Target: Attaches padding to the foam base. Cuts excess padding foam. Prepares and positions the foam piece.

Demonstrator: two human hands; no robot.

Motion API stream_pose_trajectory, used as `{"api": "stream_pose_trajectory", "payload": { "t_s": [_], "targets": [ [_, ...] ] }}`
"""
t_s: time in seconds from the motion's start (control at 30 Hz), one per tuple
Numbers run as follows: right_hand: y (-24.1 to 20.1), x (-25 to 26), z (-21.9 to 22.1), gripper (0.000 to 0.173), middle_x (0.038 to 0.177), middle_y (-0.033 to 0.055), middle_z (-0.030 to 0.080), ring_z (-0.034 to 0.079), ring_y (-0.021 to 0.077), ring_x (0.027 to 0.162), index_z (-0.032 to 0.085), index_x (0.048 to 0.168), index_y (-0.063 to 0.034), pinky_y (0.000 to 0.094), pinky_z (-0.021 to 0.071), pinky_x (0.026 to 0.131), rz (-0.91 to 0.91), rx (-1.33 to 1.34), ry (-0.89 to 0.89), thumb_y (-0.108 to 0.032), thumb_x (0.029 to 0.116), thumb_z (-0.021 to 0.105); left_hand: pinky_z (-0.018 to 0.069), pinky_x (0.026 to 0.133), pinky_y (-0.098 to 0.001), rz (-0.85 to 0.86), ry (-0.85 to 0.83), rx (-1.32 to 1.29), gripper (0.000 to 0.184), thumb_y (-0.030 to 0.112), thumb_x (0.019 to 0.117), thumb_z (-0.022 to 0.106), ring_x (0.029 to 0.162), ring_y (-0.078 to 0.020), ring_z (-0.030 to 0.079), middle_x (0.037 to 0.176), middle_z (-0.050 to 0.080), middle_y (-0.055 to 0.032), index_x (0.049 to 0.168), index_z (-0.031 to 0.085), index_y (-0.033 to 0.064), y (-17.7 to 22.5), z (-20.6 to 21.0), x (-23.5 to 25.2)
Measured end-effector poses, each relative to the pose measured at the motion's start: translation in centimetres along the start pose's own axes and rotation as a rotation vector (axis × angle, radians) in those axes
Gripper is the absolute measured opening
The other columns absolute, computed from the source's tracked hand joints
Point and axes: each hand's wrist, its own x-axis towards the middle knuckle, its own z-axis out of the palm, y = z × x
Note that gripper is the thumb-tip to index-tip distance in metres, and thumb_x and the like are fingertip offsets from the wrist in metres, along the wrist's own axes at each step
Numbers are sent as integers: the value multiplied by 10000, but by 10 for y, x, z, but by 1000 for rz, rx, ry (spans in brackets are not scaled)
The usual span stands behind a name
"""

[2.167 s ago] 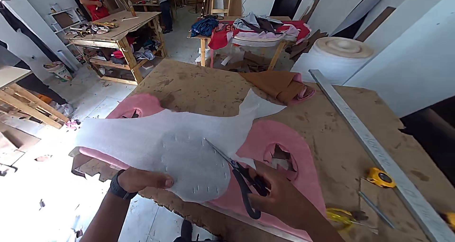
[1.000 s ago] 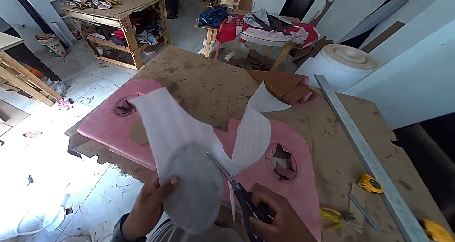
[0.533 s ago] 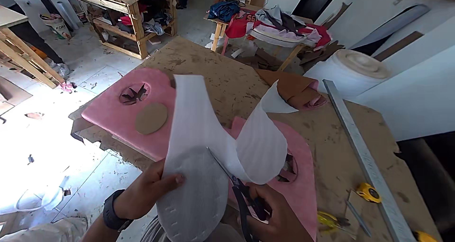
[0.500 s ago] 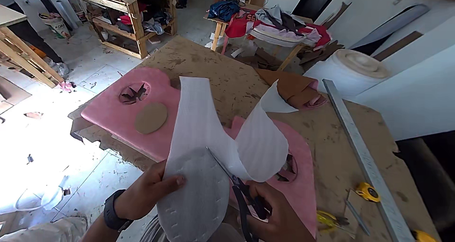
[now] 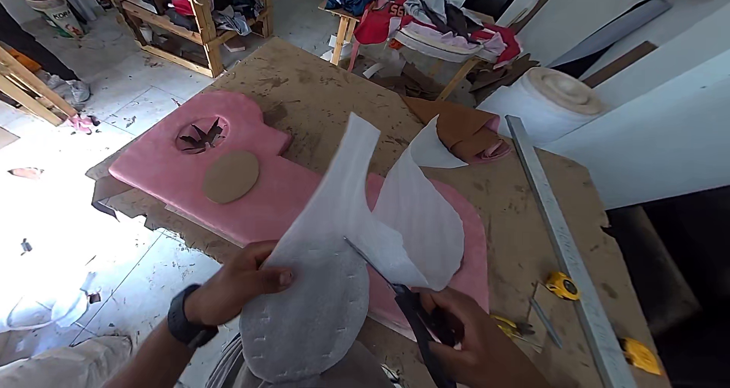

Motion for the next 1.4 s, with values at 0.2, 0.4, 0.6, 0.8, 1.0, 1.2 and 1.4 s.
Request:
{"api": "stream_pose_trajectory", "payload": {
  "t_s": [0.2, 0.4, 0.6, 0.8, 1.0, 1.2, 1.4],
  "targets": [
    [2, -24, 26, 457, 1011, 59, 623, 610, 101, 798, 604, 1052, -59, 283, 539, 637, 99, 189, 66, -359, 813, 852, 615, 910, -367, 24, 288, -272, 399, 182, 870, 802, 993, -136, 743, 1104, 774, -1, 1248, 688, 246, -38, 60, -58],
    [10, -38, 68, 547, 1074, 119, 608, 585, 129, 787, 607, 1137, -5, 305, 519, 635, 81, 231, 151, -393, 829, 838, 631, 884, -380, 26, 390, -184, 352, 63, 887, 775, 940, -168, 759, 1058, 782, -44, 1213, 679, 155, -44, 64, -58],
    [-6, -28, 72, 444, 937, 40, 670, 630, 120, 772, 652, 1103, -55, 312, 565, 658, 103, 93, 341, -286, 792, 868, 634, 876, -383, 0, 334, -114, 328, 77, 887, 780, 931, -175, 760, 1046, 781, -54, 1196, 679, 124, -45, 64, -54],
    [1, -28, 42, 368, 947, 14, 671, 633, 113, 780, 687, 1060, -124, 312, 572, 646, 60, -13, 227, -312, 797, 864, 634, 884, -412, 67, 275, -94, 396, 77, 867, 805, 960, -215, 755, 1087, 764, -98, 1237, 667, 108, -48, 39, -54],
    [-5, -14, 34, 384, 937, -48, 668, 610, 62, 759, 696, 1101, -195, 278, 558, 646, -2, -62, 165, -368, 797, 855, 631, 892, -392, 18, 113, 76, 384, 142, 881, 803, 982, -194, 744, 1103, 755, -77, 1241, 674, 119, -20, -1, -53],
    [-21, -1, 33, 484, 995, -22, 679, 645, 60, 852, 661, 1160, -152, 299, 596, 741, -54, -134, 86, -399, 797, 864, 629, 881, -352, -61, -47, 217, 370, 189, 882, 806, 975, -158, 739, 1080, 758, -53, 1224, 683, 119, 11, -34, -48],
    [-33, 1, 29, 413, 895, -6, 655, 604, 36, 767, 670, 1062, -112, 260, 563, 708, -57, -160, 44, -394, 825, 856, 636, 858, -350, -130, -247, 228, 367, 173, 886, 796, 950, -172, 744, 1064, 759, -80, 1224, 680, 91, 30, -66, -33]
  ]
}}
